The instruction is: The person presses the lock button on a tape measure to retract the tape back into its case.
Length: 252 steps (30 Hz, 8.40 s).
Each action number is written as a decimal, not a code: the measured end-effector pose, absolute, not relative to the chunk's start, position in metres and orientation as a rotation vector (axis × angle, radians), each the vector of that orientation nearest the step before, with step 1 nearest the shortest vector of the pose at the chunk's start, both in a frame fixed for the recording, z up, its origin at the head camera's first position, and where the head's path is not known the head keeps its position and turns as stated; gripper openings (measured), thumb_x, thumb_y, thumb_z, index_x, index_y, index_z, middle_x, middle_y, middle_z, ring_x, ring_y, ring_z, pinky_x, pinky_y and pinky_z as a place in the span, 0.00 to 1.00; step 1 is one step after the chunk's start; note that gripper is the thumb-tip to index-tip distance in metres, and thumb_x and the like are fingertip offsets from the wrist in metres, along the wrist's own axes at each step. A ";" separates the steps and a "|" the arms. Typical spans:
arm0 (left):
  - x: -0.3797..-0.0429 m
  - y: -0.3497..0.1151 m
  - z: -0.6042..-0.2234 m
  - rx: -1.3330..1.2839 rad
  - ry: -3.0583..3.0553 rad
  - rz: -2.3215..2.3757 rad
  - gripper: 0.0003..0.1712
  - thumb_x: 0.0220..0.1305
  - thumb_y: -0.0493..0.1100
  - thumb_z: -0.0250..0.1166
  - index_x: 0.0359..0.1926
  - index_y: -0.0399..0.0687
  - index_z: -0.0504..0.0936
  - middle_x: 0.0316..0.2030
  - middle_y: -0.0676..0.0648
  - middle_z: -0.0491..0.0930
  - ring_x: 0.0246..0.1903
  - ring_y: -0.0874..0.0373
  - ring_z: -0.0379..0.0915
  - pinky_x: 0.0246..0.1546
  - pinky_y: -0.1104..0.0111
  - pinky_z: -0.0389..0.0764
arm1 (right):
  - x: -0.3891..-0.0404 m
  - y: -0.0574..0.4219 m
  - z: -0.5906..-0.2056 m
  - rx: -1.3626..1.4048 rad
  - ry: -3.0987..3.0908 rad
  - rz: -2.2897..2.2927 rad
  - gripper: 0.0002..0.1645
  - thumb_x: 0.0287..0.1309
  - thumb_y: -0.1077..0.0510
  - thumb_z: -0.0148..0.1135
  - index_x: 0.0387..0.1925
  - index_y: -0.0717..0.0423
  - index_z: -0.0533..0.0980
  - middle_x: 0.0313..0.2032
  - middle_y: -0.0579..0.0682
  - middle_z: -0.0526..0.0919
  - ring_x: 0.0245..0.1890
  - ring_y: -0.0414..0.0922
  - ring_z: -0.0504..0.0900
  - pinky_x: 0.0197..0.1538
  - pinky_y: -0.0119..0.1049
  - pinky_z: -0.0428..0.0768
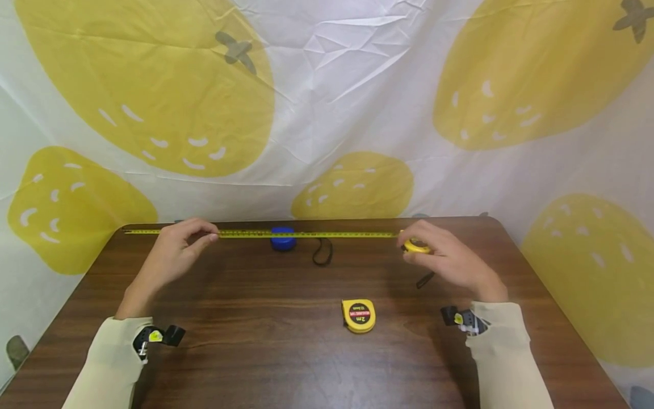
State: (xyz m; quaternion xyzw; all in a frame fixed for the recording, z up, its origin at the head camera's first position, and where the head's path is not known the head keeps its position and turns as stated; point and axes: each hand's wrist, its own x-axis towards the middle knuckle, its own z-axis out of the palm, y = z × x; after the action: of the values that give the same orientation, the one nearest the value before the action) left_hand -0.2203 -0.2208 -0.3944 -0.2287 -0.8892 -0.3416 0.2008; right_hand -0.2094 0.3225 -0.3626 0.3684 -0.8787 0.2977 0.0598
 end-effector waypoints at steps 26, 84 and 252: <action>-0.220 -0.221 -0.394 -0.613 -2.489 -0.949 0.02 0.75 0.34 0.72 0.45 0.42 0.91 0.44 0.44 0.89 0.44 0.46 0.86 0.46 0.46 0.84 | -0.205 0.322 -0.362 1.013 -2.718 0.981 0.28 0.72 0.66 0.72 0.67 0.44 0.76 0.55 0.45 0.82 0.47 0.39 0.81 0.47 0.33 0.79; -0.224 -0.203 -0.400 -0.768 -2.452 -0.975 0.02 0.72 0.33 0.75 0.43 0.38 0.91 0.38 0.48 0.89 0.37 0.53 0.83 0.40 0.55 0.83 | -0.206 0.302 -0.365 0.980 -2.751 1.050 0.29 0.63 0.62 0.81 0.61 0.49 0.78 0.41 0.47 0.81 0.31 0.41 0.81 0.29 0.38 0.85; -0.198 -0.112 -0.413 -1.226 -2.367 -0.943 0.02 0.74 0.37 0.74 0.44 0.45 0.92 0.39 0.53 0.87 0.40 0.59 0.82 0.44 0.61 0.84 | -0.182 0.211 -0.381 1.226 -2.763 0.569 0.34 0.67 0.35 0.76 0.65 0.47 0.78 0.44 0.35 0.86 0.37 0.33 0.82 0.41 0.40 0.83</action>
State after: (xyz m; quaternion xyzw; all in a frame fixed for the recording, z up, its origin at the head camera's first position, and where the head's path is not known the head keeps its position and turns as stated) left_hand -0.1985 -0.1121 -0.4126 -0.4282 -0.8268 -0.3294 0.1565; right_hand -0.1817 0.2113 -0.3810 0.3983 -0.8978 0.1850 0.0328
